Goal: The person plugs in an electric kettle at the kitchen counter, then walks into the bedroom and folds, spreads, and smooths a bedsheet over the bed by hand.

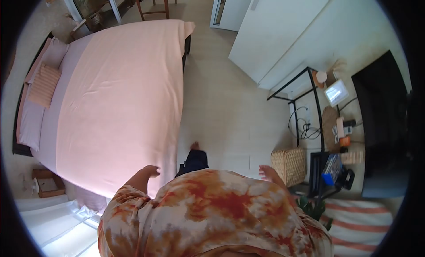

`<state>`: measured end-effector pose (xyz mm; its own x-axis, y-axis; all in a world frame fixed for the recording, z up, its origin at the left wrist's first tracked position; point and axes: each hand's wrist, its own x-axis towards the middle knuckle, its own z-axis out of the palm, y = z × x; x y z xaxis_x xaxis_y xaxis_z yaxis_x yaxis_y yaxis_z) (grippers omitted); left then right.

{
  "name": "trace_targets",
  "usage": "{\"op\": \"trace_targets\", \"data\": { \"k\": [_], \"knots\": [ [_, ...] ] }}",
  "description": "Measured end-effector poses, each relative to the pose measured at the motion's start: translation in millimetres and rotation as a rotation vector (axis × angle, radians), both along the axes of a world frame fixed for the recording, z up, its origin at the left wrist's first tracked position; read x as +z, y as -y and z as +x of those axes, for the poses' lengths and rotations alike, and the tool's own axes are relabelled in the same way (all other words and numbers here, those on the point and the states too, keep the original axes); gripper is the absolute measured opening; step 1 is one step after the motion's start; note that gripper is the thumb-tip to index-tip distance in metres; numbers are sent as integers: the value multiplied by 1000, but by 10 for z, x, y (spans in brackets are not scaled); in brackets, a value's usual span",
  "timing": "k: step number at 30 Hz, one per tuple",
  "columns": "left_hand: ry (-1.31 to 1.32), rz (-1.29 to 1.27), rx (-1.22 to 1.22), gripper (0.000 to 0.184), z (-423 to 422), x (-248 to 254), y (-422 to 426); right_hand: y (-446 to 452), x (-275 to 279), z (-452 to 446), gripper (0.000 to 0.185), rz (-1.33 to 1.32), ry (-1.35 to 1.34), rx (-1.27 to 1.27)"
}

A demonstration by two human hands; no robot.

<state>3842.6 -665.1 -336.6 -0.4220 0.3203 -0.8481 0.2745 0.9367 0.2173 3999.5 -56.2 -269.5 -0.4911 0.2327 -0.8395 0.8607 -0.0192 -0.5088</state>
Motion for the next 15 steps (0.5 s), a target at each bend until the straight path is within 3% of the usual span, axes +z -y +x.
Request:
{"op": "trace_targets", "data": {
  "k": [3, 5, 8, 11, 15],
  "knots": [
    [136, -56, -233, 50, -832, -226, -17, -615, -502, 40, 33, 42, 96, -76],
    [125, -141, -343, 49, -1625, -317, -144, -797, -279, -174, 31, 90, 261, -154],
    [-119, -14, -78, 48, -2830, 416, -701, -965, 140, -602, 30, 75, 158, -507],
    [-333, 89, -1, 43, -3991, 840, -1314, -1202, 485, -1124, 30, 22, 59, -719],
    [-409, 297, 181, 42, -5057, 1073, -2144, -2044, 349, -2016, 32, -76, -171, -922]
  ]
}}
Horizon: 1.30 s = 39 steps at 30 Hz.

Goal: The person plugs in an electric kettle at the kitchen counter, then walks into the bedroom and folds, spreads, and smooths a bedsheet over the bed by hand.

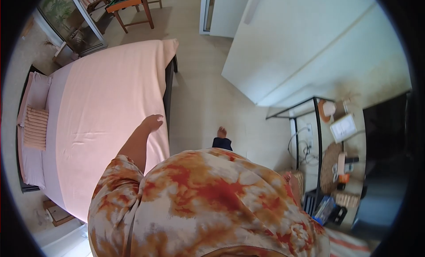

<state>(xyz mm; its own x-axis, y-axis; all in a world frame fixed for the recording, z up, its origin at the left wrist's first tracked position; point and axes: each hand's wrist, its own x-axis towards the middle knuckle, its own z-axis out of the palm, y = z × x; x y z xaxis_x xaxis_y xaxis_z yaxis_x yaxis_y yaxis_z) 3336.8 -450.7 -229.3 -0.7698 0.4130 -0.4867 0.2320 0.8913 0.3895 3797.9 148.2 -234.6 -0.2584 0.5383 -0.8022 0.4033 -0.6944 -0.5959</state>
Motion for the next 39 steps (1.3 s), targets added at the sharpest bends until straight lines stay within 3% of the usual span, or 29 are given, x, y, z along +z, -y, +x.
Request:
{"op": "trace_targets", "data": {
  "k": [4, 7, 12, 14, 16, 18, 21, 24, 29, 36, 39],
  "knots": [
    [27, 189, 47, 42, -608, -112, -515, -822, 84, -1874, 38, 117, 137, 287],
    [127, 37, 14, 43, -755, -299, -546, -897, 297, -3984, 45, 185, 185, 779],
    [252, -1, 329, 44, -756, -523, -315, 429, 1020, -7174, 40, 366, -170, 1465],
    [295, -75, 423, 46, -733, -725, -148, 1059, 1073, -8121, 39, 378, -246, 1577],
    [399, -73, 461, 47, -691, -1291, 39, 1539, 950, -8945, 37, 392, -346, 1681],
    [577, 4, 555, 44, -791, -1684, 121, 1887, 535, -9645, 34, 443, -317, 1767],
    [757, 16, 595, 43, -1133, -1742, 115, 2262, 416, -10097, 41, 238, -91, 1760],
    [665, 98, 710, 42, -1879, -1683, -111, 2267, 346, -10607, 47, 136, 61, 1818],
    [426, 356, 1023, 42, -3347, -1359, -552, 2445, 217, -11542, 43, 202, 107, 1816],
    [385, 526, 1596, 40, -4001, -1413, -1115, 3373, -204, -13545, 38, 300, 178, 2445],
    [333, 435, 1971, 39, -4202, -1506, -1639, 4114, -371, -14538, 36, 371, 148, 2816]
  ]
}}
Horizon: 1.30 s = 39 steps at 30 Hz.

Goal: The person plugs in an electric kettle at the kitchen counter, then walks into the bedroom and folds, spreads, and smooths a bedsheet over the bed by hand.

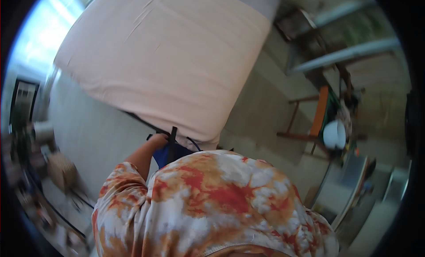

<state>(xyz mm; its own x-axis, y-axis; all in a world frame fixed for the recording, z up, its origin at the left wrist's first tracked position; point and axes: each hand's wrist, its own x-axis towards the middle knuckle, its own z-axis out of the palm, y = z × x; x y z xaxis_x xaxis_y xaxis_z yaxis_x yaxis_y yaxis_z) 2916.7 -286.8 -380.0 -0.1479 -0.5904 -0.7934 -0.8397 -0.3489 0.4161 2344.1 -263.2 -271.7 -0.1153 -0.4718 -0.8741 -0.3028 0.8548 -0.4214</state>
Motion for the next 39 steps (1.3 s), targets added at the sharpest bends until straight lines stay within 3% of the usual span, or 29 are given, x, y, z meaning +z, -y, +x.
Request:
{"op": "trace_targets", "data": {
  "k": [1, 3, 4, 6, 7, 10, 17, 20, 22, 24, 26, 27, 29, 30, 32, 33, 35, 36, 37, 38, 39],
  "knots": [
    [59, -68, 114, 38, -98, -19, -175, 267, 15, -264, 35, 14, -13, 96],
    [-34, -191, 569, 48, -354, 152, -537, 671, 72, -527, 34, 72, -53, 199],
    [-26, -171, 619, 48, -523, 58, -704, 862, 173, -533, 32, 109, -88, 220],
    [-104, -88, 1072, 52, -828, -124, -892, 1154, 345, -403, 30, 157, -171, 237],
    [-104, -89, 1116, 52, -996, -118, -966, 1282, 396, -302, 28, 168, -170, 270],
    [-43, -100, 900, 63, -1416, 159, -979, 1495, 282, -11, 27, 165, -129, 419],
    [-18, -405, 1333, 66, -1852, -416, -802, 1536, -228, 1006, 29, 110, -5, 731],
    [-61, -373, 1571, 59, -1900, -697, -761, 1381, -402, 1413, 37, 182, 7, 868],
    [-149, -118, 1473, 44, -1980, -875, -788, 1295, -495, 1680, 44, 144, -22, 877],
    [-48, -132, 1400, 39, -2148, -863, -892, 1295, -696, 1823, 51, 102, -49, 877],
    [21, -235, 1309, 36, -2404, -758, -1149, 1340, -963, 1892, 61, -336, -165, 818],
    [-10, -327, 1295, 36, -2512, -695, -1313, 1386, -1011, 1944, 61, -339, -167, 815],
    [-195, -144, 1451, 36, -2624, -493, -1447, 1458, -1076, 2071, 64, -642, -273, 649],
    [-193, -145, 1448, 36, -2702, -514, -1495, 1478, -1035, 2138, 64, -642, -272, 644],
    [-869, -326, 1932, 37, -2837, -547, -1549, 1527, -919, 2194, 64, -932, -380, 831],
    [-877, -330, 1930, 37, -2865, -548, -1602, 1517, -878, 2214, 64, -939, -384, 831],
    [-1016, -122, 1738, 42, -2861, -576, -1710, 1494, -809, 2263, 60, -1216, -495, 1327],
    [-1017, -118, 1721, 38, -2871, -620, -1736, 1467, -764, 2300, 60, -1225, -506, 1328],
    [-1030, -122, 1716, 38, -2869, -669, -1763, 1421, -728, 2336, 57, -1178, -475, 1516],
    [-963, -16, 1592, 40, -2827, -644, -1785, 1369, -696, 2361, 55, -1119, -441, 1699],
    [-891, 81, 1465, 41, -2796, -641, -1784, 1345, -735, 2325, 55, -1128, -450, 1697]
  ]
}}
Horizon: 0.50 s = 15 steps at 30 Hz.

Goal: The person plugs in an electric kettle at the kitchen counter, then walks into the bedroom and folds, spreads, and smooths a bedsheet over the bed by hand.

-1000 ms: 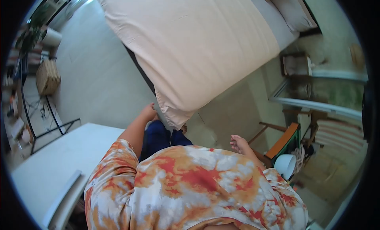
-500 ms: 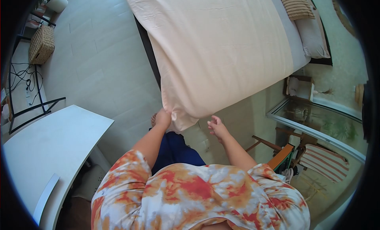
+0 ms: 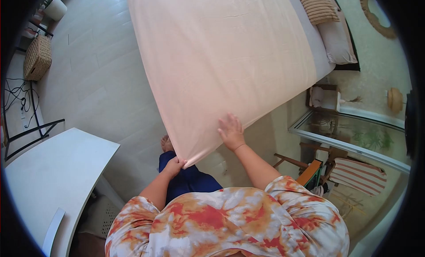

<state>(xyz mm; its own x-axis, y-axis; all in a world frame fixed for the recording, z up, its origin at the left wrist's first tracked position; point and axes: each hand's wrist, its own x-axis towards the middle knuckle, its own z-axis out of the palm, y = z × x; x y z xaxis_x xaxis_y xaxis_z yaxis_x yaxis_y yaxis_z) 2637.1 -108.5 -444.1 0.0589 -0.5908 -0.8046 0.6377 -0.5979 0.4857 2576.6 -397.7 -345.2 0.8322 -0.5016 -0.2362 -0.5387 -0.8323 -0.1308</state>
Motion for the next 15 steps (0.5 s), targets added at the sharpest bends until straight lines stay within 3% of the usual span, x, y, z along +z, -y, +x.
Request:
{"op": "trace_targets", "data": {
  "k": [1, 3, 4, 6, 10, 12, 15],
  "knots": [
    [7, -12, 2, 41, 45, 5, 41, -20, -28, -20, 52, 105, -18, -38],
    [392, 188, -641, 54, 158, 31, 162, -36, 4, -39, 50, 197, -15, -71],
    [417, 178, -638, 54, 192, 98, 212, -35, 60, -48, 50, 218, -115, -84],
    [530, 557, -590, 67, 222, 364, 271, 25, 199, -88, 51, 219, -186, -119],
    [872, 504, -560, 75, 459, 759, 544, 258, 395, -120, 54, 216, -147, -212],
    [1303, 247, -586, 74, 557, 901, 774, 412, 434, -64, 55, 194, -95, -226],
    [1515, 97, -699, 73, 590, 1122, 1383, 585, 319, 155, 52, 183, 14, 60]
  ]
}}
